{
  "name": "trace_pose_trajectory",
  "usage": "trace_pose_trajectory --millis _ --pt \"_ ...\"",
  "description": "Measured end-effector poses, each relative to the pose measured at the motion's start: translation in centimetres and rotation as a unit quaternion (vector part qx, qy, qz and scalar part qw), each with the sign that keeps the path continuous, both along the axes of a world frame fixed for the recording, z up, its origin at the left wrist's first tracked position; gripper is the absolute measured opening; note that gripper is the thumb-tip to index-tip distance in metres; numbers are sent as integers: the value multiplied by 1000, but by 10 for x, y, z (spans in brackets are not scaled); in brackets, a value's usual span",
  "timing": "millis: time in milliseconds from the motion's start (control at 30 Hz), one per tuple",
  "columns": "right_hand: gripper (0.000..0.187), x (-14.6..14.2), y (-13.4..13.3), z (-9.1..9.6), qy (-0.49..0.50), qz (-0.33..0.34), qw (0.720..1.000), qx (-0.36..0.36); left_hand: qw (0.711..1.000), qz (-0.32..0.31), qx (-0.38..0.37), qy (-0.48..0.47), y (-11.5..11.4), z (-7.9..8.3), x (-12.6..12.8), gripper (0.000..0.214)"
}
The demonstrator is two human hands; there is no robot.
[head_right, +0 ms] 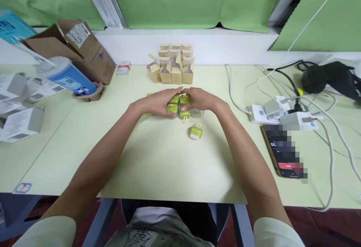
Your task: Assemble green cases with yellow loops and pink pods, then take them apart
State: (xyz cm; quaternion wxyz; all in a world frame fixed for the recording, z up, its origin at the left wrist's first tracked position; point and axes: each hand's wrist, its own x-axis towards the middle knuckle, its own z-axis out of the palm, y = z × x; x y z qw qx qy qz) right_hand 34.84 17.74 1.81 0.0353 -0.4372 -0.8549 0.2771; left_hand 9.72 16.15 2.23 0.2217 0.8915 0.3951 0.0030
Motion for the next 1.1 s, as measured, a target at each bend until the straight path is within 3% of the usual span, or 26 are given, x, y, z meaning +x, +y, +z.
trace_pose_trajectory --millis 333,500,600,733,1000,1100 --pt "71 1 2 -1 -11 -32 999 -24 1000 6 -6 20 1 -1 1 130" --pt "88 1 -1 3 0 -42 997 -63 1000 -6 2 5 2 -2 -1 133" --pt "86 0 -2 4 33 -59 995 -75 1000 -12 2 5 2 -1 -2 134" --pt "77 -2 -2 3 54 -75 994 -59 1000 -13 -1 7 1 0 -2 133" --pt "77 0 2 -3 16 -82 996 -33 1000 -16 3 2 4 -5 -4 137" --pt "67 0 6 -8 26 -77 997 -16 1000 -22 -5 -15 5 -5 -5 143"
